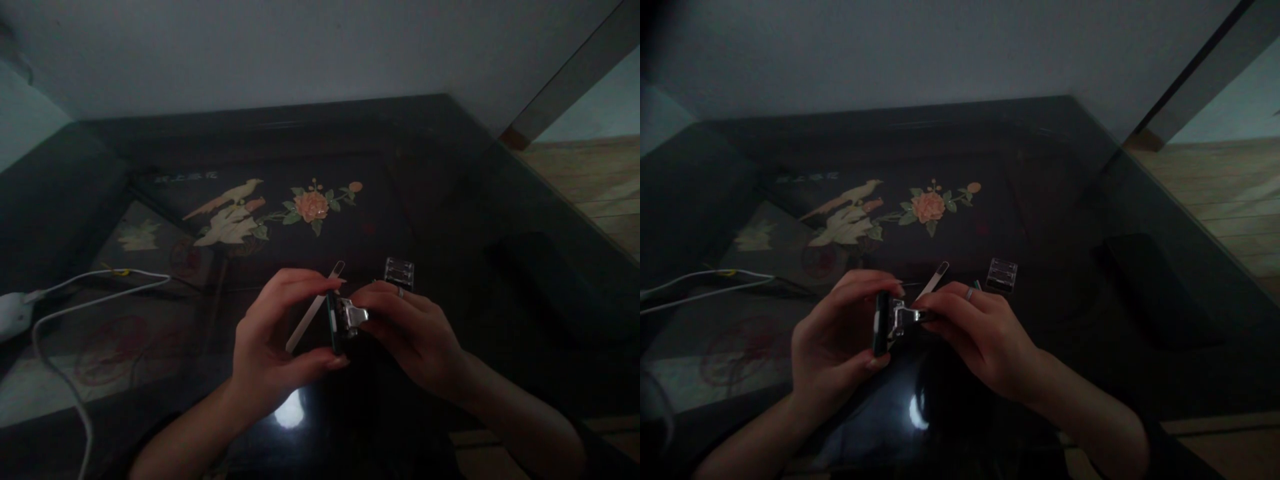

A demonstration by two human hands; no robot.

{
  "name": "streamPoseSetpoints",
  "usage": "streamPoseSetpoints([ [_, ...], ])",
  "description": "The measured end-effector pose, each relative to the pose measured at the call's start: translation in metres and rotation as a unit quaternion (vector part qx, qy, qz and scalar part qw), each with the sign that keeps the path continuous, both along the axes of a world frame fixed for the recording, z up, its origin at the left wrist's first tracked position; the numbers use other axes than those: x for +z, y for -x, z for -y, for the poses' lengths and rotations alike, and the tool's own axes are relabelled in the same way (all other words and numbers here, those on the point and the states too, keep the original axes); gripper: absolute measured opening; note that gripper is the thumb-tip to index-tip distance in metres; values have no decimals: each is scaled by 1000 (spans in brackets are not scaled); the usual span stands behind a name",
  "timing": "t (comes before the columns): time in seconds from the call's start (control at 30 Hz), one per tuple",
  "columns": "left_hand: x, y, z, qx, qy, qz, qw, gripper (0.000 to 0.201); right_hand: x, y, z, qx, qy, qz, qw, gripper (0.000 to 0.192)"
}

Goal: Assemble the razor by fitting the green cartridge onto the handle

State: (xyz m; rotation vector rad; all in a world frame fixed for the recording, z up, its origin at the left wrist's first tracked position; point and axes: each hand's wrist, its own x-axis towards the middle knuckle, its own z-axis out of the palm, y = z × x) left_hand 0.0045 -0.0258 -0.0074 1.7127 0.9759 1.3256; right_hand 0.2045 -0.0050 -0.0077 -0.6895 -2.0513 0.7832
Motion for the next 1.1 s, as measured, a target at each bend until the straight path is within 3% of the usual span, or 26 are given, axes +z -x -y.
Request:
streamPoseSetpoints([
  [0.4, -3, 0, -2, -8, -27, 6, 1000, 45, -1, 0, 0, 9, 2, -2, 1000, 15],
  [0.63, -2, 0, -2, 0, -28, -1, 1000, 45, 4, 0, -2, -4, -24, 17, 1000, 15],
  [0.87, 1, 2, -6, -1, -76, -29, 997, 43, 5, -4, -2, -19, -55, 55, 997, 16],
  [1.1, 1, 2, -8, -2, -67, -22, 998, 43, 7, -5, -3, -29, -70, 77, 994, 19],
])
